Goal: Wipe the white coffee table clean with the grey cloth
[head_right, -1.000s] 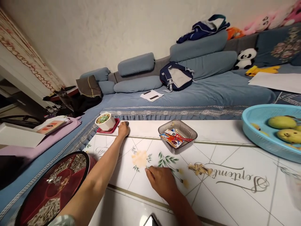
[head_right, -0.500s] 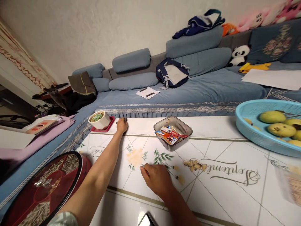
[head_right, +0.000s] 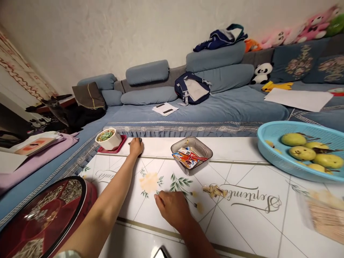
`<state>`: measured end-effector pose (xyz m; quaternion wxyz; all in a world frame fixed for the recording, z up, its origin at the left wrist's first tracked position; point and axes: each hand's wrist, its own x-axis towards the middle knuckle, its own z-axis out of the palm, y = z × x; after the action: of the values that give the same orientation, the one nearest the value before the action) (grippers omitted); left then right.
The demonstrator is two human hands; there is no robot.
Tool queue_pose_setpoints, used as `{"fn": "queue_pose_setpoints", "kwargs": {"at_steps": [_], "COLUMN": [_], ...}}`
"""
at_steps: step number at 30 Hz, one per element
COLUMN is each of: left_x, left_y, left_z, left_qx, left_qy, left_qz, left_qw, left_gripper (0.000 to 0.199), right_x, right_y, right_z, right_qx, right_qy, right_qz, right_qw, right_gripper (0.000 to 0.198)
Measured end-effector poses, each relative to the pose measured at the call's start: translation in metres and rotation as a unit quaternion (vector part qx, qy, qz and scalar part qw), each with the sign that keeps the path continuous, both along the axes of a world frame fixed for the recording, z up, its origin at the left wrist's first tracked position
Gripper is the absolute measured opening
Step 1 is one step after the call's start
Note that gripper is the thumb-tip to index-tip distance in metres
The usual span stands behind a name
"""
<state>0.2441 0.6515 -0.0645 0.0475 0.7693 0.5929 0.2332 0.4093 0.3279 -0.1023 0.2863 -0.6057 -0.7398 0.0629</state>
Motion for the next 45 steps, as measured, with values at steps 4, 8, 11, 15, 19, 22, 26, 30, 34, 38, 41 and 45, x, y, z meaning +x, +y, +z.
{"fn": "queue_pose_setpoints", "kwargs": {"at_steps": [4, 8, 11, 15, 19, 22, 26, 30, 34, 38, 41, 45], "left_x": [0.044, 0.015, -0.015, 0.015, 0.063, 0.049, -0.007, -0.002, 0.047, 0.046, 0.035, 0.066], "left_y": [-0.031, -0.083, -0.066, -0.006, -0.007, -0.054, -0.089, -0.044, -0.013, -0.031, -0.031, -0.001], "left_z": [-0.015, -0.03, -0.022, -0.007, -0.012, -0.025, -0.032, -0.019, -0.012, -0.022, -0.027, -0.029], "left_qx": [-0.008, -0.02, -0.021, -0.01, -0.016, -0.022, -0.016, -0.008, -0.026, -0.04, -0.033, -0.023], "left_qy": [0.001, 0.005, -0.004, -0.014, -0.021, -0.027, -0.035, -0.04, -0.03, -0.017, -0.026, -0.054], "left_qz": [-0.146, -0.259, -0.166, -0.056, -0.152, -0.253, -0.259, -0.147, -0.167, -0.28, -0.263, -0.195], "left_qw": [0.989, 0.966, 0.986, 0.998, 0.988, 0.967, 0.965, 0.988, 0.985, 0.959, 0.964, 0.979], "left_gripper": [0.04, 0.048, 0.05, 0.049, 0.043, 0.043, 0.046, 0.048, 0.052, 0.053, 0.053, 0.054], "right_x": [0.001, 0.002, 0.002, 0.0, 0.001, 0.002, 0.002, 0.001, 0.001, 0.001, -0.001, -0.003], "right_y": [0.0, -0.003, -0.004, -0.003, -0.002, -0.002, -0.002, -0.001, 0.0, -0.001, -0.002, -0.003], "right_z": [0.0, -0.001, -0.001, -0.001, -0.003, -0.004, -0.004, -0.003, -0.002, 0.001, 0.005, 0.011], "right_qx": [-0.013, -0.026, -0.022, -0.015, -0.007, -0.008, -0.007, -0.015, -0.02, -0.033, -0.056, -0.089], "right_qy": [0.001, -0.008, -0.012, -0.01, -0.013, -0.005, -0.002, 0.003, 0.013, 0.013, 0.001, -0.002], "right_qz": [0.006, 0.021, 0.013, -0.001, 0.004, 0.007, 0.0, -0.022, -0.017, -0.011, -0.02, -0.04], "right_qw": [1.0, 0.999, 1.0, 1.0, 1.0, 1.0, 1.0, 1.0, 1.0, 0.999, 0.998, 0.995], "right_gripper": [0.046, 0.047, 0.046, 0.045, 0.043, 0.044, 0.044, 0.047, 0.046, 0.047, 0.046, 0.047]}}
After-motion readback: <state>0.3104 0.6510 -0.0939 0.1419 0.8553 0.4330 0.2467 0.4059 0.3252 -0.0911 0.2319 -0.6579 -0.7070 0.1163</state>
